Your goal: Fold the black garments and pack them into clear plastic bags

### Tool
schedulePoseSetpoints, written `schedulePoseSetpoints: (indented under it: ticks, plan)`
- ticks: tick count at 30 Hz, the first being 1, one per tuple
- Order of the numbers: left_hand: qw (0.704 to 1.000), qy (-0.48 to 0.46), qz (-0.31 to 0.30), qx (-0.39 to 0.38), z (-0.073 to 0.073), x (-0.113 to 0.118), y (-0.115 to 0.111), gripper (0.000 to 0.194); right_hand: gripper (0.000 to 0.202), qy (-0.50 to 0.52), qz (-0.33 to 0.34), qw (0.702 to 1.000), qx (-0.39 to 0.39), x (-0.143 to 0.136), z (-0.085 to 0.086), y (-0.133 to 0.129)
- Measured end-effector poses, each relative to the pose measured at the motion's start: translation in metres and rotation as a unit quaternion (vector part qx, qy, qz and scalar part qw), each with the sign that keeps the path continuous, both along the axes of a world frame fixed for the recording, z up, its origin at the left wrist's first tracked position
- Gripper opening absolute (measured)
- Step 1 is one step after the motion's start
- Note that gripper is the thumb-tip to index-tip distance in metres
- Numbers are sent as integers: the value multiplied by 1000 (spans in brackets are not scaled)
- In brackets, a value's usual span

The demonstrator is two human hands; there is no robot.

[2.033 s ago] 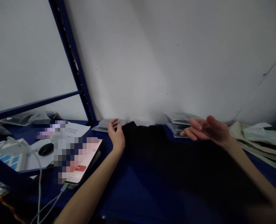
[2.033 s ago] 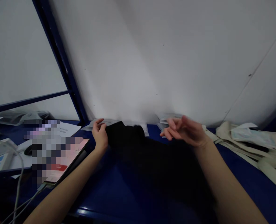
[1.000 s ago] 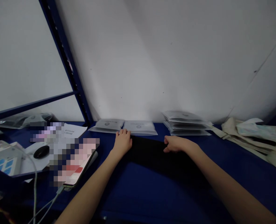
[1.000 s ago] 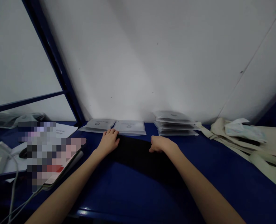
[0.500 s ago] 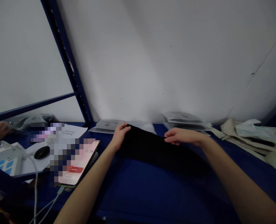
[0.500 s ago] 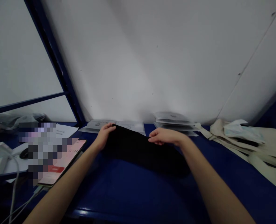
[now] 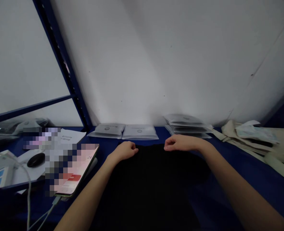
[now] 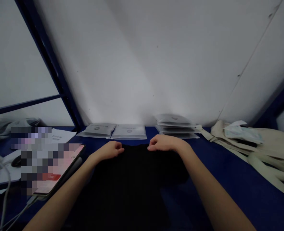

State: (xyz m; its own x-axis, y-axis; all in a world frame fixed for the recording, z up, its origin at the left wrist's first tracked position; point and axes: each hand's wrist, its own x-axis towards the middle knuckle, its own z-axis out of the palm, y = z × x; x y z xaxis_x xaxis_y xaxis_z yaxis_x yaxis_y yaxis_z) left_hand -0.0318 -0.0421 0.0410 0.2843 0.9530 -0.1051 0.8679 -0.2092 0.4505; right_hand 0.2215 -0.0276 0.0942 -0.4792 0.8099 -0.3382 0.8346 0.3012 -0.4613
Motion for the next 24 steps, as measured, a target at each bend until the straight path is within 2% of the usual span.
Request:
schedulePoseSetpoints:
  ticks: [2, 4, 6, 8, 10, 11, 13, 15, 16, 17, 19, 22, 24]
  plan:
    - [998, 41, -4, 39, -5, 0, 3, 17, 26, -73, -6, 996, -53, 0, -4, -1]
    - [997, 60, -1, 48, -8, 0, 4, 16, 33, -99, 17, 981, -165, 3, -4, -5]
    - [996, 72, 11, 58, -9, 0, 5, 19, 39, -89, 55, 957, -270, 7, 1, -9]
    - [993, 83, 29, 76, -10, 0, 5, 22, 44, -41, 81, 943, -320, 10, 7, -11]
    - [991, 90, 45, 92, -10, 0, 5, 23, 46, 40, 78, 952, -294, 12, 11, -9]
    - [990, 91, 49, 98, -9, 0, 5, 23, 45, 79, 57, 963, -251, 13, 10, -7]
    - [989, 89, 51, 108, -8, 0, 5, 21, 38, 111, -23, 987, -118, 14, 6, 0]
    - [988, 88, 47, 119, -8, -1, 5, 19, 30, 43, -100, 994, -7, 13, 0, 6]
    - [987, 87, 43, 126, -8, -1, 5, 18, 27, -11, -114, 993, 8, 12, -3, 6]
    - [987, 86, 40, 131, -8, -2, 6, 17, 25, -59, -111, 992, -8, 10, -5, 5]
    - [987, 86, 34, 135, -9, -2, 6, 18, 28, -95, -48, 987, -123, 6, -3, -1]
    - [986, 86, 30, 138, -12, -2, 7, 23, 42, -53, 73, 947, -308, 0, 5, -13]
    - [986, 86, 20, 144, -15, -1, 8, 27, 48, -39, 103, 930, -351, -3, 8, -16]
